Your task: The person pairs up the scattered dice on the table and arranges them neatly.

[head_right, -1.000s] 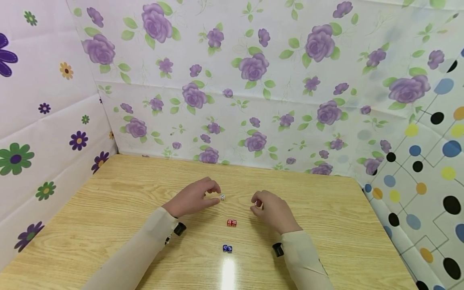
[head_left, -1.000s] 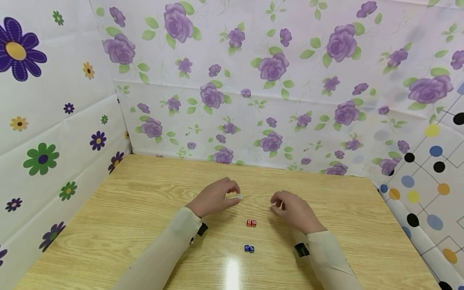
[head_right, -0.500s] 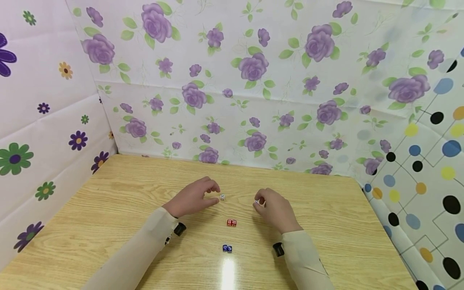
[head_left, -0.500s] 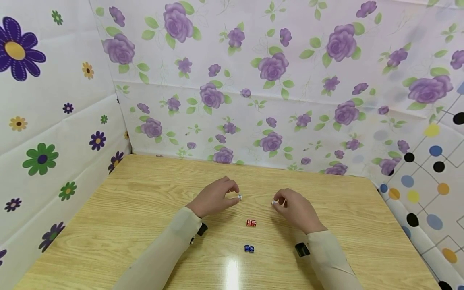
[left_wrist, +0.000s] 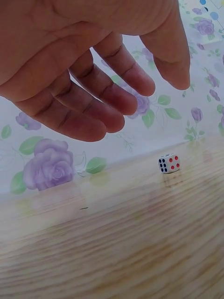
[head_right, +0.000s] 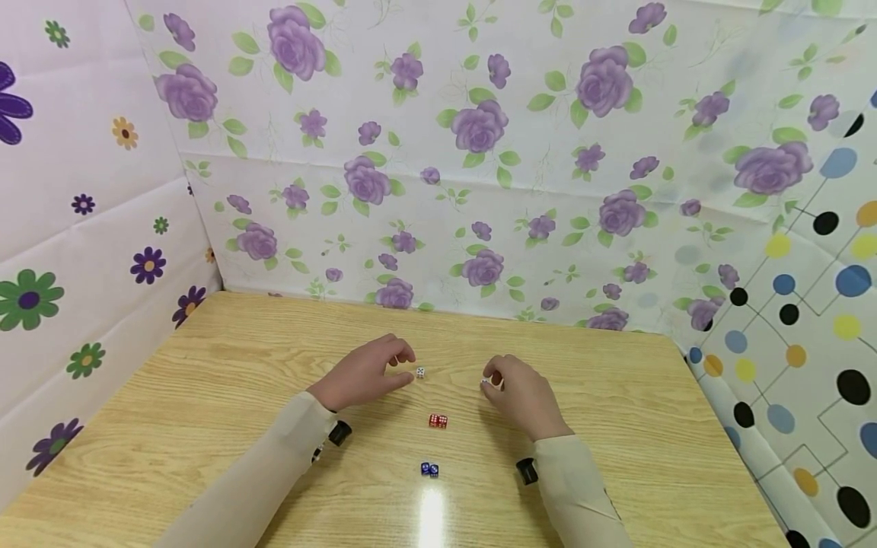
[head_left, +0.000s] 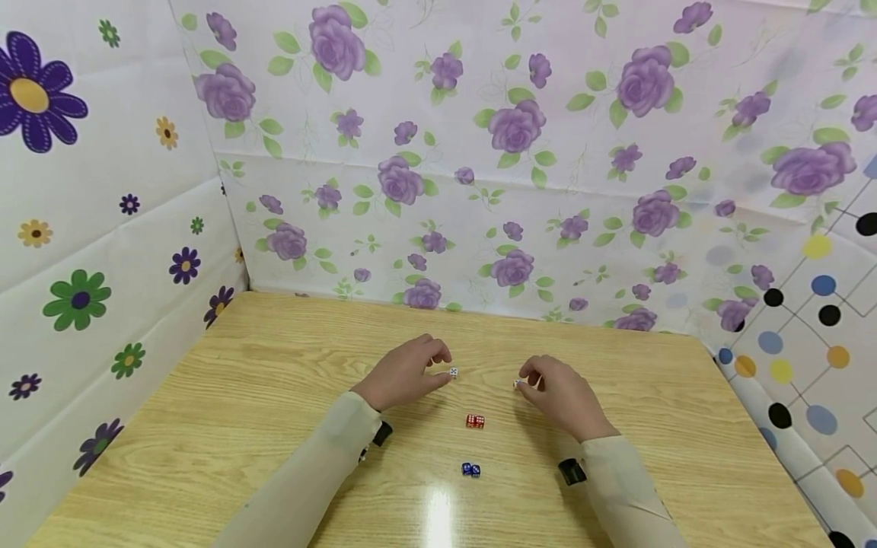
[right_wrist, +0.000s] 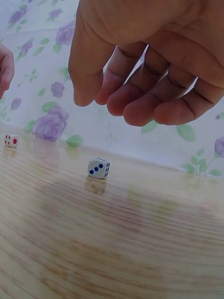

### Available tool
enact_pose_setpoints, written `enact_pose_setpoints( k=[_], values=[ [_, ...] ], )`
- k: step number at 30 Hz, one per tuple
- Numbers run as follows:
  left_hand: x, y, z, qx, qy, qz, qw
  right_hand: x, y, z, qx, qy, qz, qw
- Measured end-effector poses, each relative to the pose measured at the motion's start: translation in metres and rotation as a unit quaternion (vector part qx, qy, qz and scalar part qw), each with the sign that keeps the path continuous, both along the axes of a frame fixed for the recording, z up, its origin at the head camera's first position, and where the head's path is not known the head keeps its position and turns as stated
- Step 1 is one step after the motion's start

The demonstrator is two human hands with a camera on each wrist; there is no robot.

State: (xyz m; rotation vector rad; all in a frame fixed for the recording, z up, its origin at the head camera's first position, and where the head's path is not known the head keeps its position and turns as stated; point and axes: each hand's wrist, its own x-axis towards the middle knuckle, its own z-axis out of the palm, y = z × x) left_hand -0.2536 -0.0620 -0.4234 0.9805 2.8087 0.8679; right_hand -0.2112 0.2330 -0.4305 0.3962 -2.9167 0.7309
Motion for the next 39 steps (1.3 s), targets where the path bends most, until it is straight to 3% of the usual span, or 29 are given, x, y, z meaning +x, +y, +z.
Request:
enact_pose_setpoints(
  k=[23,31,39],
  values=[
    [0.0,-0.003,0.002,-0.004,0.019,0.011,0.9997,-0.002,0.005,0.004,0.002,0.0,-0.013,0.9999],
    [-0.002,-0.003,-0.004,-0.014,-0.036,0.018,0.9991,-0.004,0.006,-0.001,0.003,-0.009,-0.015,0.9998],
    [-0.008,0.0,-0.016,-0.033,-0.063,0.007,0.9974,-0.007,0.01,-0.013,0.007,-0.077,-0.007,0.997]
  ],
)
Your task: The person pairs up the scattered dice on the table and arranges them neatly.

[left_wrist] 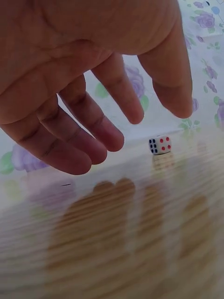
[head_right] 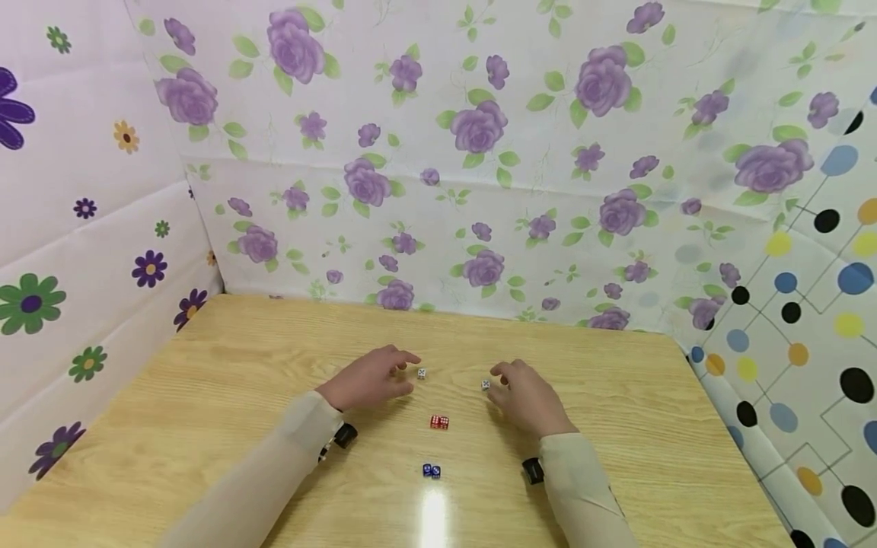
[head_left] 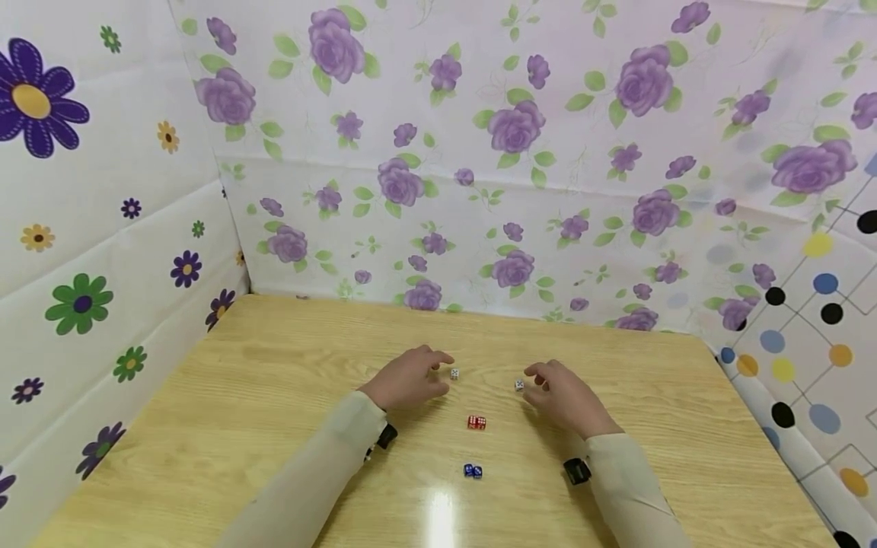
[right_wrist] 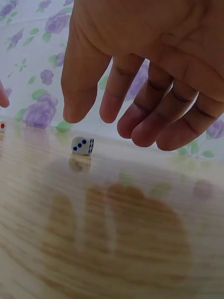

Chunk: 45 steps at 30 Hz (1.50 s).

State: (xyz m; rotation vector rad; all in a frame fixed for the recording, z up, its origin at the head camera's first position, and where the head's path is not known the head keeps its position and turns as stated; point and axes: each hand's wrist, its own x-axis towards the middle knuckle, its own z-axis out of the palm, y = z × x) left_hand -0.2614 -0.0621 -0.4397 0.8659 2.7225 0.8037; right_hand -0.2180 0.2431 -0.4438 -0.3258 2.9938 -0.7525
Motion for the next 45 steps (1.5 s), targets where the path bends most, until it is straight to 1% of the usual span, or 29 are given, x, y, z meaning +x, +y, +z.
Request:
enact_pose_setpoints(
  k=[3,8,11,14,18,21,24,28,33,37,40,45],
  values=[
    [-0.005,0.004,-0.005,0.0,-0.001,0.002,1.0,-0.001,0.001,-0.005,0.001,-0.012,0.009,0.9999],
    [-0.014,0.01,-0.007,0.004,-0.003,0.015,0.9999,-0.002,0.003,-0.008,0.004,-0.016,0.014,0.9998],
    [-0.017,0.011,-0.008,-0.002,-0.005,0.021,0.9998,-0.003,0.003,-0.008,0.0,-0.025,0.023,0.9994],
    [-0.018,0.012,-0.008,-0.004,-0.002,0.02,0.9998,-0.004,0.004,-0.006,-0.006,-0.033,0.027,0.9991],
    [-0.016,0.014,-0.006,0.002,-0.003,0.016,0.9999,-0.006,0.005,-0.005,-0.01,-0.032,0.024,0.9991],
    [-0.015,0.018,-0.004,-0.004,-0.005,0.021,0.9998,-0.007,0.004,-0.005,-0.015,-0.034,0.02,0.9991],
    [-0.017,0.022,-0.006,-0.014,-0.002,0.024,0.9996,-0.008,0.002,-0.005,-0.019,-0.037,0.014,0.999],
    [-0.017,0.027,-0.007,-0.023,0.001,0.028,0.9994,-0.01,-0.003,-0.007,-0.012,-0.025,0.015,0.9995],
    [-0.015,0.029,-0.008,-0.025,0.001,0.029,0.9993,-0.01,-0.008,-0.008,-0.003,-0.02,0.014,0.9997],
    [-0.014,0.03,-0.007,-0.02,0.002,0.023,0.9995,-0.009,-0.01,-0.009,0.007,-0.02,0.018,0.9996],
    [-0.012,0.03,-0.006,-0.011,0.002,0.019,0.9998,-0.008,-0.011,-0.009,0.012,-0.015,0.028,0.9994],
    [-0.009,0.028,-0.005,0.01,-0.003,0.025,0.9996,-0.007,-0.009,-0.008,0.02,-0.001,0.027,0.9994]
  ],
)
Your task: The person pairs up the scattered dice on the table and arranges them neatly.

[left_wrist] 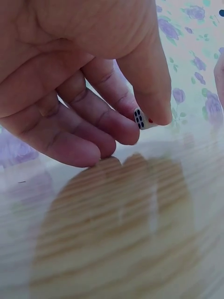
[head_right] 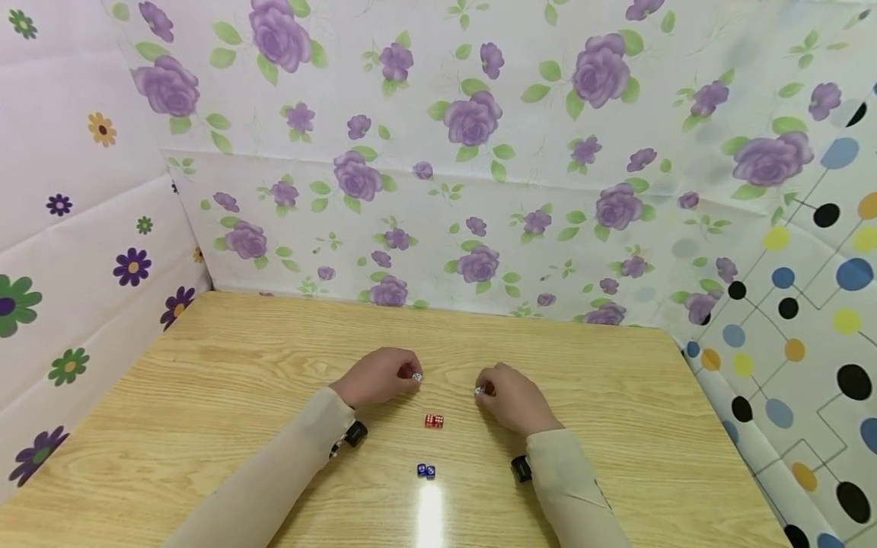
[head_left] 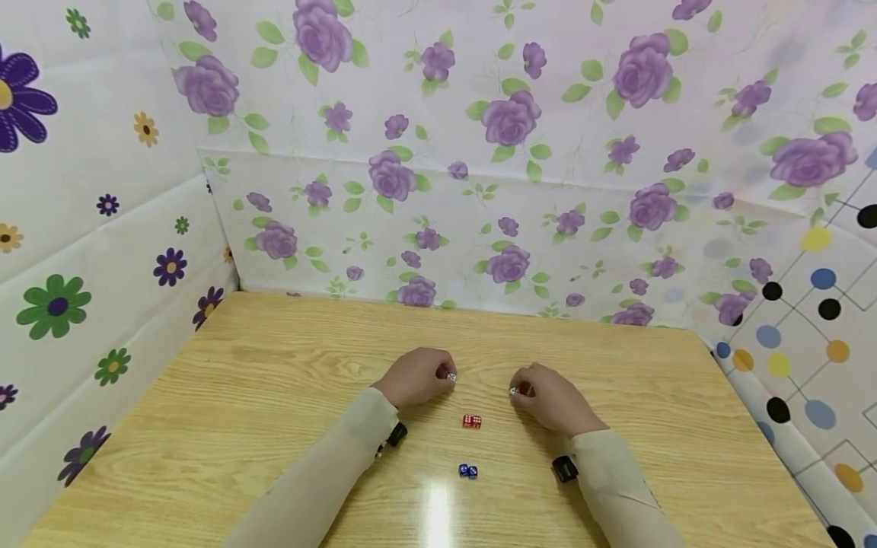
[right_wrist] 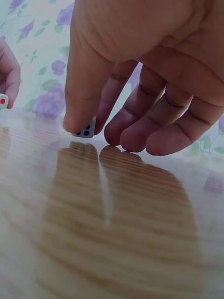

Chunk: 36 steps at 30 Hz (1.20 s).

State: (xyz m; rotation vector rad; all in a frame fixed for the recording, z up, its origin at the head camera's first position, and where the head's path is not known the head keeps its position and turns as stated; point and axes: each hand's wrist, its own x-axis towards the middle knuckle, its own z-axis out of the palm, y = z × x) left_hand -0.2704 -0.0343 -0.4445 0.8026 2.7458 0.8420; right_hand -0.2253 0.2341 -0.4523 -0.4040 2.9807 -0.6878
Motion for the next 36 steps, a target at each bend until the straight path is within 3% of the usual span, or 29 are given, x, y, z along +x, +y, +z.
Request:
enact_pose_setpoints(
  k=[9,21,31,36],
  values=[
    [0.0015,-0.0063,0.0035,0.019,0.01,0.013,0.9997,0.0002,0.0029,0.0031,-0.012,0.021,-0.014,0.9996],
    [0.002,-0.0067,0.01,0.059,0.005,0.014,0.9981,0.0003,0.0036,0.0068,-0.032,0.047,0.014,0.9983],
    [0.0025,-0.0062,0.008,0.064,0.014,-0.003,0.9978,0.0012,0.0027,0.0065,-0.055,0.056,0.027,0.9965],
    [0.0034,-0.0067,0.0086,0.063,0.013,-0.009,0.9979,-0.0014,0.004,0.0049,-0.049,0.052,0.014,0.9974]
  ],
)
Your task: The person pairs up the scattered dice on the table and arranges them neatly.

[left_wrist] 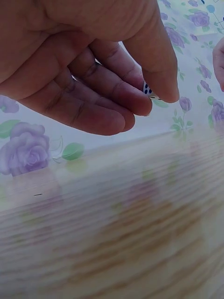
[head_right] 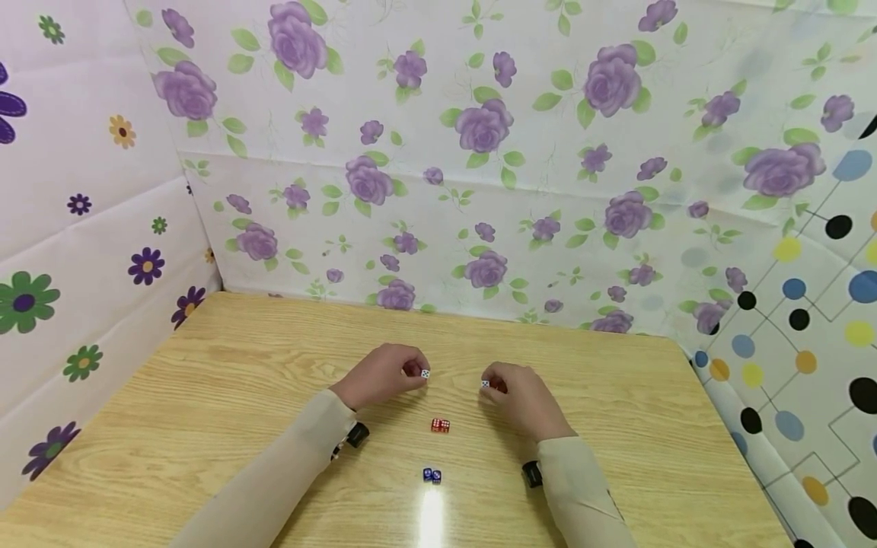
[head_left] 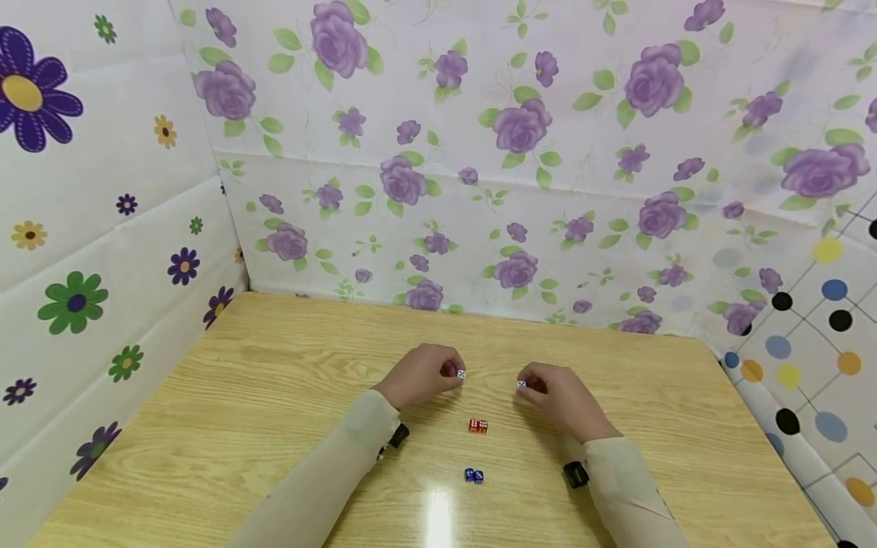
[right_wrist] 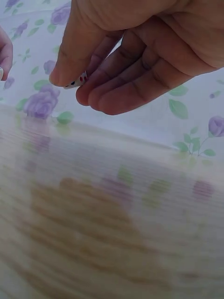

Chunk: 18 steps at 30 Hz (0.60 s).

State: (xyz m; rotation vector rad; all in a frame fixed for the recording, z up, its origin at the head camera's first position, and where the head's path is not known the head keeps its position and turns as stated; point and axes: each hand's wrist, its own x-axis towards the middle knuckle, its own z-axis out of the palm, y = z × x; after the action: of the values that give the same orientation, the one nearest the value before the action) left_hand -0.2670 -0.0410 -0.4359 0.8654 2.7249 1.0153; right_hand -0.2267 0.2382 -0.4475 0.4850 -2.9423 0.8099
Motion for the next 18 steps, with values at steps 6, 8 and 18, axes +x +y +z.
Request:
enact_pose_setpoints(
  k=[6,8,18],
  values=[
    [0.0005,-0.0005,0.0005,0.005,-0.009,-0.002,0.9999,0.0004,0.0009,0.0008,-0.003,-0.007,-0.016,0.9998],
    [0.0005,-0.0008,0.0004,0.008,-0.013,0.0,0.9999,-0.0002,0.0014,0.0,-0.003,-0.004,-0.016,0.9999],
    [-0.0009,-0.0014,-0.0009,0.012,-0.016,0.0,0.9998,-0.0005,0.0024,-0.0015,-0.006,-0.003,-0.006,1.0]
  ],
)
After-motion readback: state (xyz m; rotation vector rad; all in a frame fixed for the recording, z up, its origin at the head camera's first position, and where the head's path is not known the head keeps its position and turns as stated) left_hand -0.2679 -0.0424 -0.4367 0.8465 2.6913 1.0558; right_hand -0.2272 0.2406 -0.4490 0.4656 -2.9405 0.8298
